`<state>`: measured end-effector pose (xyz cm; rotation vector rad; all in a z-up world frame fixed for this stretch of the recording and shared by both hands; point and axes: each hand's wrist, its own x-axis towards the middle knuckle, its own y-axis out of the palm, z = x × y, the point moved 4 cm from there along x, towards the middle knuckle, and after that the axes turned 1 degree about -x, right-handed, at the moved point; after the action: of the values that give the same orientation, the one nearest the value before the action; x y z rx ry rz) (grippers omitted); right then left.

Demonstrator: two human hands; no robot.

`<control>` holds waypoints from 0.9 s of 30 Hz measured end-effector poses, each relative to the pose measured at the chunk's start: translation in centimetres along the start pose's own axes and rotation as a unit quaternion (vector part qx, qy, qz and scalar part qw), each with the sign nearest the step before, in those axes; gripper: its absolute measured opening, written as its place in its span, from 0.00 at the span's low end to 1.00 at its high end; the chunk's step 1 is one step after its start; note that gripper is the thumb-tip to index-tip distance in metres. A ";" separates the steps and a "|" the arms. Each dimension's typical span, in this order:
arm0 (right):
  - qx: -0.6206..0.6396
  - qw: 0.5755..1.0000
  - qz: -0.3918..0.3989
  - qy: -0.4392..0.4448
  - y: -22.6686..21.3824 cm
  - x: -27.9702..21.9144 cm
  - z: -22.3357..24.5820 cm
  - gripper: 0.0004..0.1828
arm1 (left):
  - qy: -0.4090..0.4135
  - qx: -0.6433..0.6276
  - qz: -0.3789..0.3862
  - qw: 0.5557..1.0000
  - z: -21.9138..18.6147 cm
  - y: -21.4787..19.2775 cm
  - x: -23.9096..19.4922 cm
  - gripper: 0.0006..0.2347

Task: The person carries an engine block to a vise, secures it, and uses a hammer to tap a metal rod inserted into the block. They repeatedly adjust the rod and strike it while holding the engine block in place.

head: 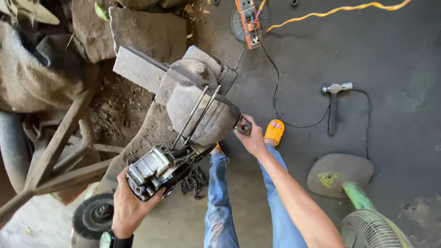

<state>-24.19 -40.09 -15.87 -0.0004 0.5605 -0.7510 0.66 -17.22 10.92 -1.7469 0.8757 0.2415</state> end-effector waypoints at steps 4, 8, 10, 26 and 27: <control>0.103 0.993 -0.059 0.015 -0.3 -1.3 3.5 0.29 | -0.011 0.001 0.004 1.000 0.1 0.3 0.3 0.42; -0.030 0.984 -0.178 0.014 -0.2 -3.3 3.5 0.20 | 0.000 -0.013 0.000 1.000 0.5 0.3 0.4 0.41; -0.098 0.969 -0.226 -0.005 -0.2 -3.2 4.6 0.15 | 0.019 -0.028 -0.008 0.999 0.1 -0.2 0.4 0.40; -0.211 0.948 -0.179 -0.156 3.8 0.2 -12.3 0.10 | -0.029 -0.048 0.020 0.998 0.4 -0.2 0.8 0.42; -0.181 0.943 -0.213 -0.181 4.0 -0.6 -11.1 0.07 | -0.029 -0.043 0.018 0.998 0.2 -0.3 0.9 0.42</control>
<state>-27.28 -34.57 -25.90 -0.6087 0.3379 -1.0305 1.54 -17.39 10.55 -1.7954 0.8662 0.3572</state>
